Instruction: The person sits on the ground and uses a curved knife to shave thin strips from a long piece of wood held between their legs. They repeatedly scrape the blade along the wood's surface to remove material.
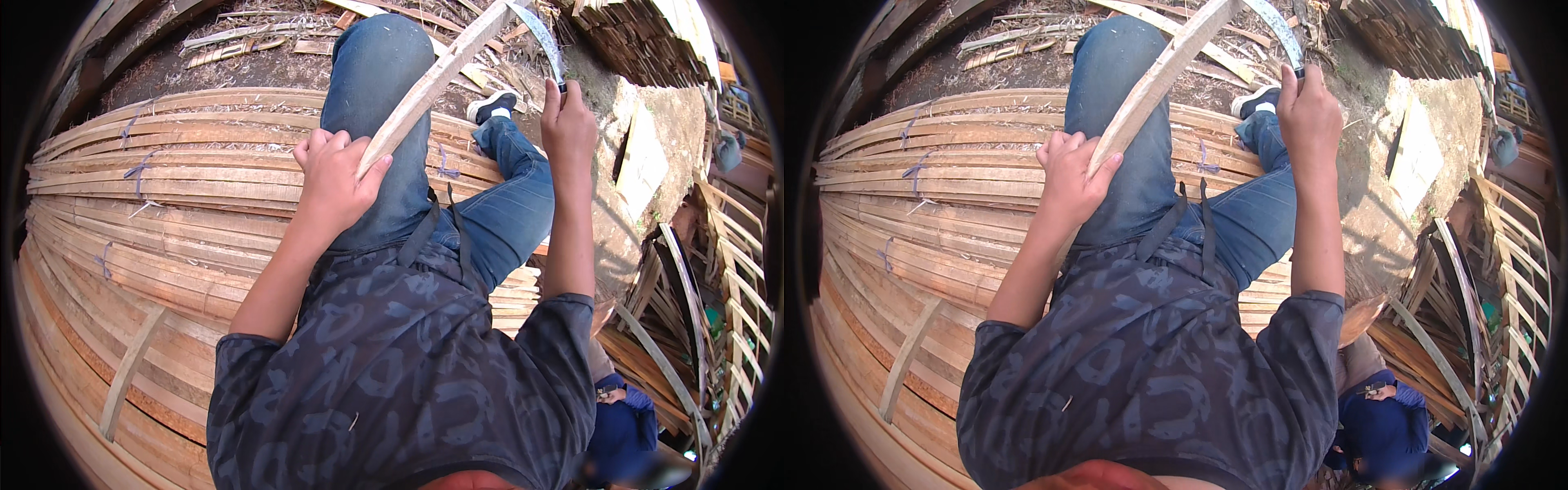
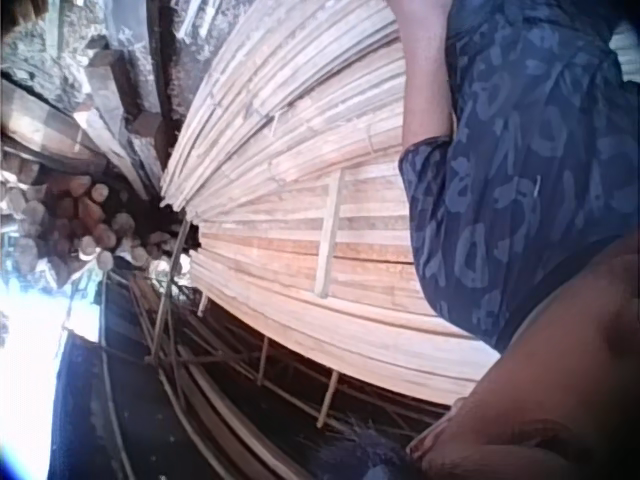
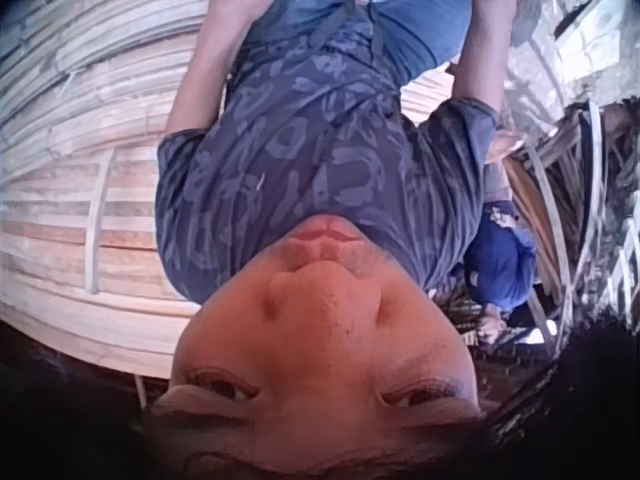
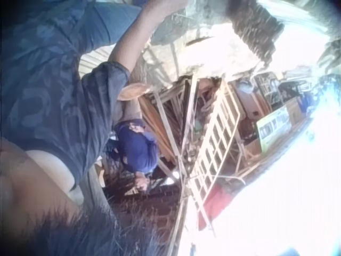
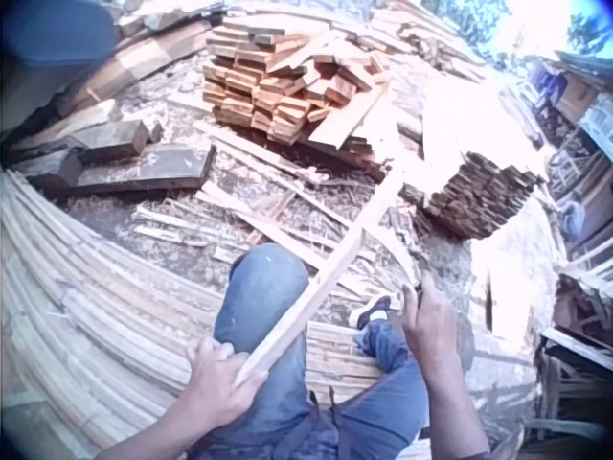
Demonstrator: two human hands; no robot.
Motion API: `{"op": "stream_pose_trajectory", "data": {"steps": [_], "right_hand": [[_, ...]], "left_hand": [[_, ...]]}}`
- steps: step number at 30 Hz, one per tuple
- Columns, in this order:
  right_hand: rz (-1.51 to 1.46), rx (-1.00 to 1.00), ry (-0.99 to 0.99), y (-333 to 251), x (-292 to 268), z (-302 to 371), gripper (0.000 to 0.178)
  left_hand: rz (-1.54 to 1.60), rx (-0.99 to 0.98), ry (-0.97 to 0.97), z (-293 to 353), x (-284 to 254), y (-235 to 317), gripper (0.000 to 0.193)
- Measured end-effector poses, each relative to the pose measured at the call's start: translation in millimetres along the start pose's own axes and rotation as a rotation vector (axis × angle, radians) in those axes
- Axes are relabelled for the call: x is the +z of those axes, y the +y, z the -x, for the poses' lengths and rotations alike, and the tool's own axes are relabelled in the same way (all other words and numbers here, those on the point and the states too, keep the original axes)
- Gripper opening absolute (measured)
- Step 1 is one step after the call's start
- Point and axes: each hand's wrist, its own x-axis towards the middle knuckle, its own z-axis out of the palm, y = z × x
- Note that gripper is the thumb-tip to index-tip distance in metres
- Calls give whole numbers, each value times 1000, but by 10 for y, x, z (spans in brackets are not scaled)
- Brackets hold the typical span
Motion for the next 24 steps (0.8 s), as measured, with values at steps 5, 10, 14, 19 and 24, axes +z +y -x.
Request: {"op": "stream_pose_trajectory", "data": {"steps": [5,10,14,19,24], "right_hand": [[-143,-254,-143,-302,63,470,28],[-194,-327,-174,-531,99,585,30],[-8,2,-15,-104,82,37,30],[-177,-189,-118,-213,-137,328,30],[-125,-278,-124,-396,70,304,32]], "left_hand": [[-1,13,28,13,40,-18,22],[-9,5,-1,-4,53,6,25],[-13,-45,-38,5,-17,34,28],[-34,9,-9,2,31,4,27],[-51,-1,-9,7,55,43,24]]}}
